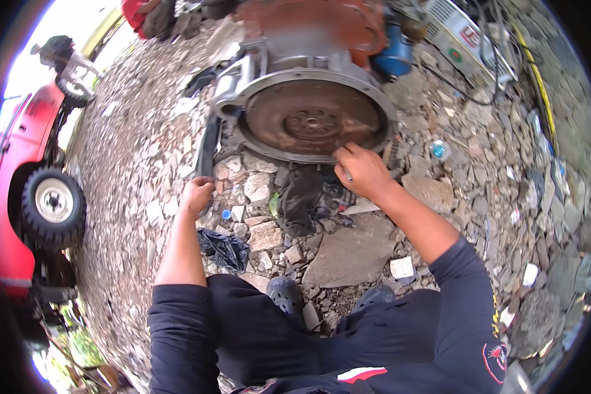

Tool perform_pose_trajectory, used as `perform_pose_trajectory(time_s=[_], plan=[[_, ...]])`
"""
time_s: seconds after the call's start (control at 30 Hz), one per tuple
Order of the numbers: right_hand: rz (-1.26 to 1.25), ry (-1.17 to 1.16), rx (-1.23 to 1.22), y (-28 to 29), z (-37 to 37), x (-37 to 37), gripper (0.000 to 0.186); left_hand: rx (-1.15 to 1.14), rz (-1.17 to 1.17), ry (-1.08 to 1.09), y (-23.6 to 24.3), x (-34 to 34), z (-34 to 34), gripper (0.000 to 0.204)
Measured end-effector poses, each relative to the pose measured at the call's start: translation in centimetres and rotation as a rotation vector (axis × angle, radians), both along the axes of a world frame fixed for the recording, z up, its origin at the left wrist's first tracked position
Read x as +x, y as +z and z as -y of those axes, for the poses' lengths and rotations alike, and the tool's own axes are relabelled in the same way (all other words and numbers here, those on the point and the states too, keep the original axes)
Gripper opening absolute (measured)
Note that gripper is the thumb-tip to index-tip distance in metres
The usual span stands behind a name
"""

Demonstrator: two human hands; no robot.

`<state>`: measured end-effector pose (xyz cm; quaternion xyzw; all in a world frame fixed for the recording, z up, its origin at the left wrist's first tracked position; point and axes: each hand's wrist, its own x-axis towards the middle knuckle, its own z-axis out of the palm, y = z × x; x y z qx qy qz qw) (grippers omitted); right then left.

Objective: The person uses a pen and a cloth to mark and clean components on an engine flywheel assembly located on the ground.

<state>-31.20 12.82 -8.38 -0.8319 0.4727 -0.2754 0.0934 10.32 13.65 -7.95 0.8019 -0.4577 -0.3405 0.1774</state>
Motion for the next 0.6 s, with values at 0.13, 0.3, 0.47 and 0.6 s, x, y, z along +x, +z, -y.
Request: perform_pose_trajectory(time_s=[0.13,0.3,0.47,0.6], plan=[[0.061,-0.050,-0.064,2.2,0.0,1.4,0.012,0.002,0.029,-0.028,-3.6,4.1,-0.9,0.033],[0.018,-0.007,-0.057,2.4,-0.1,2.8,0.012,0.056,0.164,-0.092,-3.0,1.5,-0.7,0.034],[-0.093,0.024,-0.002,1.9,0.6,3.0,0.013,0.136,0.168,-0.088,-2.2,1.2,-0.9,0.032],[-0.045,0.000,-0.047,3.4,0.5,4.9,0.012,0.153,0.129,-0.033,-3.9,3.2,-0.9,0.033]])
